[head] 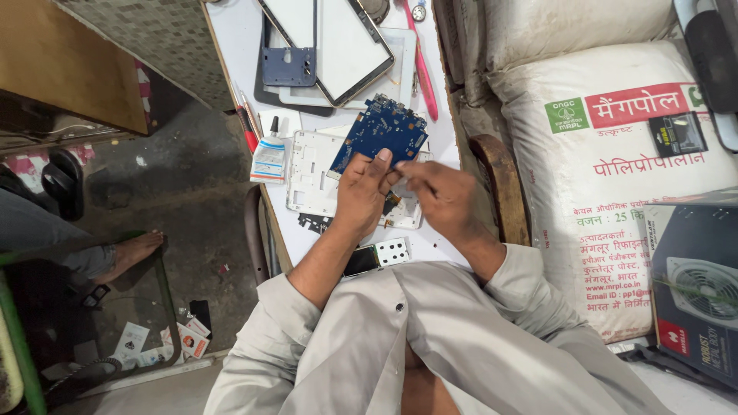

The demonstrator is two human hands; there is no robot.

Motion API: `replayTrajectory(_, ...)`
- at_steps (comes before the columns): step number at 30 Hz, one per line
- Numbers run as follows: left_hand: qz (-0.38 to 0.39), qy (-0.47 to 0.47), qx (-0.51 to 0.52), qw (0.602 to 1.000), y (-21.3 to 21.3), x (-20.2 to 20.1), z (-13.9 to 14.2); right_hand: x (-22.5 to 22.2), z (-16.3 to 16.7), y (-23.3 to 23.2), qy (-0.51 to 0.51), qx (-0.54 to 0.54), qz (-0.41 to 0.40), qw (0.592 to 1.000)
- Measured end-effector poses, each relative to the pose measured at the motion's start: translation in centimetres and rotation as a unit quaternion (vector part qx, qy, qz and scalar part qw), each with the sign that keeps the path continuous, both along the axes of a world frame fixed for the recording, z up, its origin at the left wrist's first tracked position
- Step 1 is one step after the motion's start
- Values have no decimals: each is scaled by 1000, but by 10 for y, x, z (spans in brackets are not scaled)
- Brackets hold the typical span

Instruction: The person holds a blue phone motherboard on a small white table and works on it with their fingers, pressing and positioning small components on the board while phone frames and parts lie around the table. They continue manipulating the board and its small parts throughout the episode.

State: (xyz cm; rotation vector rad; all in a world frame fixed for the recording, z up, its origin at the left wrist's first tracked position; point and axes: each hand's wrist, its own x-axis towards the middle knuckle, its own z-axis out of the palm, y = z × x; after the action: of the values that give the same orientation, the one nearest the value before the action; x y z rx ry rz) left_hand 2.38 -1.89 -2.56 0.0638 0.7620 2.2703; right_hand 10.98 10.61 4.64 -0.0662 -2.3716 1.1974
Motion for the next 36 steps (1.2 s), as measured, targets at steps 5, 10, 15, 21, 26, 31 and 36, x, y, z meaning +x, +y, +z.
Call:
replayTrajectory(5, 18, 51, -122, 991, 9, 6, -52, 0, -10, 1, -2, 66, -29, 997)
replayTrajectory(10, 57, 166, -258, 950, 14, -9, -74, -10, -2, -10, 30, 55, -66, 996)
replayTrajectory(15, 20, 76, -73, 994, 16, -21, -55, -14, 1, -24, 9, -1, -46, 999)
replayTrajectory(21, -4, 61, 51, 997, 12, -27, -38, -18, -17, -19, 35, -38, -43, 998)
replayTrajectory(26, -8, 79, 79, 994, 6, -27, -26, -21, -17, -20, 37, -3, -48, 998)
replayTrajectory(31, -5, 70, 50, 996, 9, -30, -26, -21, -6, -22, 28, -14, -63, 998)
replayTrajectory(36, 10, 61, 17, 998, 12, -29, -27, -20, 1, -24, 19, 28, -56, 998)
